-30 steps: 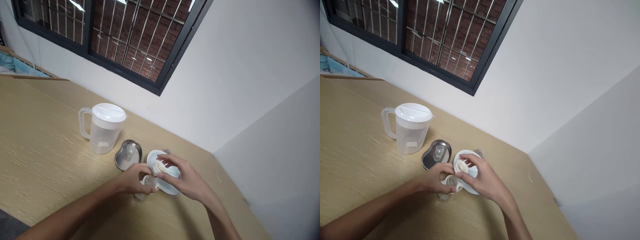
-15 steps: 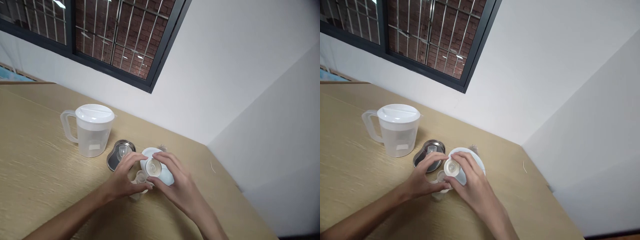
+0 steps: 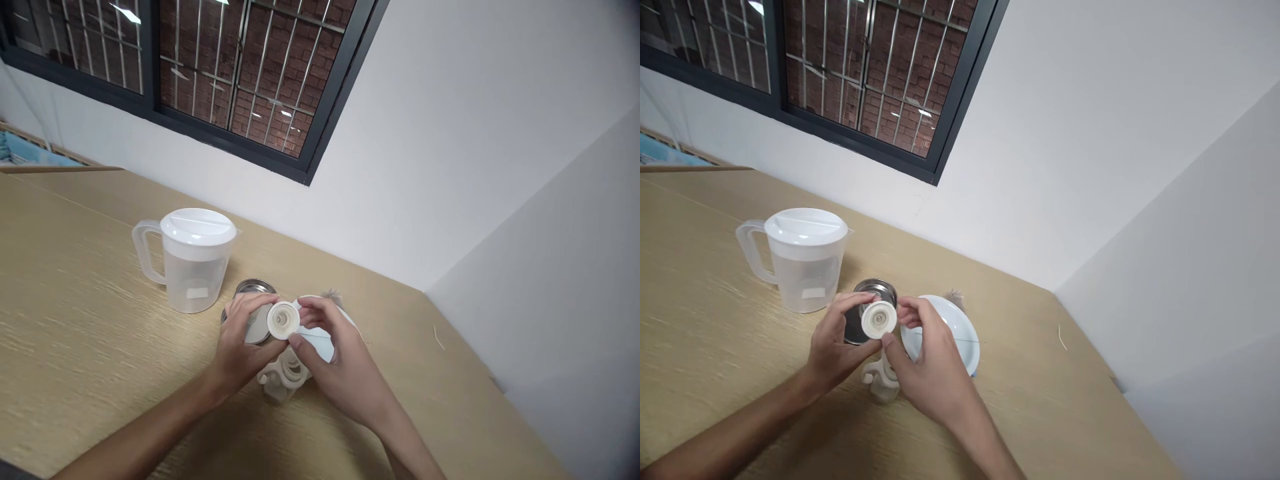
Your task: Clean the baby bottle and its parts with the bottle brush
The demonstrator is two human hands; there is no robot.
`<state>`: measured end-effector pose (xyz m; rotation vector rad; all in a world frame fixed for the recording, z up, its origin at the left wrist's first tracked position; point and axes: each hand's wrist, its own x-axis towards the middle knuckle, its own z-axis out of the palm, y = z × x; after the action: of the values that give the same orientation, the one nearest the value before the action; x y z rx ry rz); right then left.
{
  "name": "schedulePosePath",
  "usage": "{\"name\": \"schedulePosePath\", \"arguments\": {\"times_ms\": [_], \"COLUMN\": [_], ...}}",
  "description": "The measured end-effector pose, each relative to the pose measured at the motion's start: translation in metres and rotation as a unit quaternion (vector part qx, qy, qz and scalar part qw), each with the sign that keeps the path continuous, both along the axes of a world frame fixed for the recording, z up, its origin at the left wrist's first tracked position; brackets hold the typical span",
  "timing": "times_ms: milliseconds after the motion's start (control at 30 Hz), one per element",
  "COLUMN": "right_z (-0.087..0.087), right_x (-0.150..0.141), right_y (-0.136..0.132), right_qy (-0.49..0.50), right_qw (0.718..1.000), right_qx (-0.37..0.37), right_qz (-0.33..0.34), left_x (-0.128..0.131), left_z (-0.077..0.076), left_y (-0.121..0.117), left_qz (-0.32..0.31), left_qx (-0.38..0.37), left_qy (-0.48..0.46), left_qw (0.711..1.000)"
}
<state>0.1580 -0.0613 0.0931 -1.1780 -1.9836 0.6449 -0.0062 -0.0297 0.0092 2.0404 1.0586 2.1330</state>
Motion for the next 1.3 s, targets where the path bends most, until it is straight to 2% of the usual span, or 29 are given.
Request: {"name": "schedulePosePath", "arguments": {"times_ms": [133, 333, 500, 733, 933, 1167, 1300], "right_z": [-0.001, -0.004, -0.008, -0.015, -0.012, -0.014, -0.012], "right_x": [-0.010, -0.021, -0.027, -0.027, -0.021, -0.025, -0.023], "right_y": [0.002, 0.005, 0.008, 0.008, 0.005, 0.003, 0.003], "right_qy": [0.090, 0.137, 0.138, 0.132, 0.126, 0.078, 0.038], "right_qw": [0.992, 0.982, 0.981, 0.986, 0.988, 0.993, 0.996], "right_qx": [-0.090, -0.123, -0.116, -0.076, -0.085, -0.074, -0.047], "right_qz": [0.005, -0.035, -0.066, -0.068, -0.025, -0.054, -0.067], "left_x": [0.000, -0.001, 0.000, 0.000, 0.000, 0.001, 0.001], "left_z": [-0.002, 0.000, 0.002, 0.001, 0.001, -0.002, -0.002], "left_y": [0.001, 0.002, 0.000, 0.000, 0.001, -0.001, -0.001], "left_qz": [0.012, 0.047, 0.070, 0.076, 0.063, 0.088, 0.082], "left_qx": [0.029, 0.070, 0.059, 0.040, 0.037, 0.055, 0.048], "left_qy": [-0.008, 0.001, 0.003, -0.001, -0.008, 0.016, 0.023], "left_qw": [0.999, 0.996, 0.996, 0.996, 0.997, 0.994, 0.995]}}
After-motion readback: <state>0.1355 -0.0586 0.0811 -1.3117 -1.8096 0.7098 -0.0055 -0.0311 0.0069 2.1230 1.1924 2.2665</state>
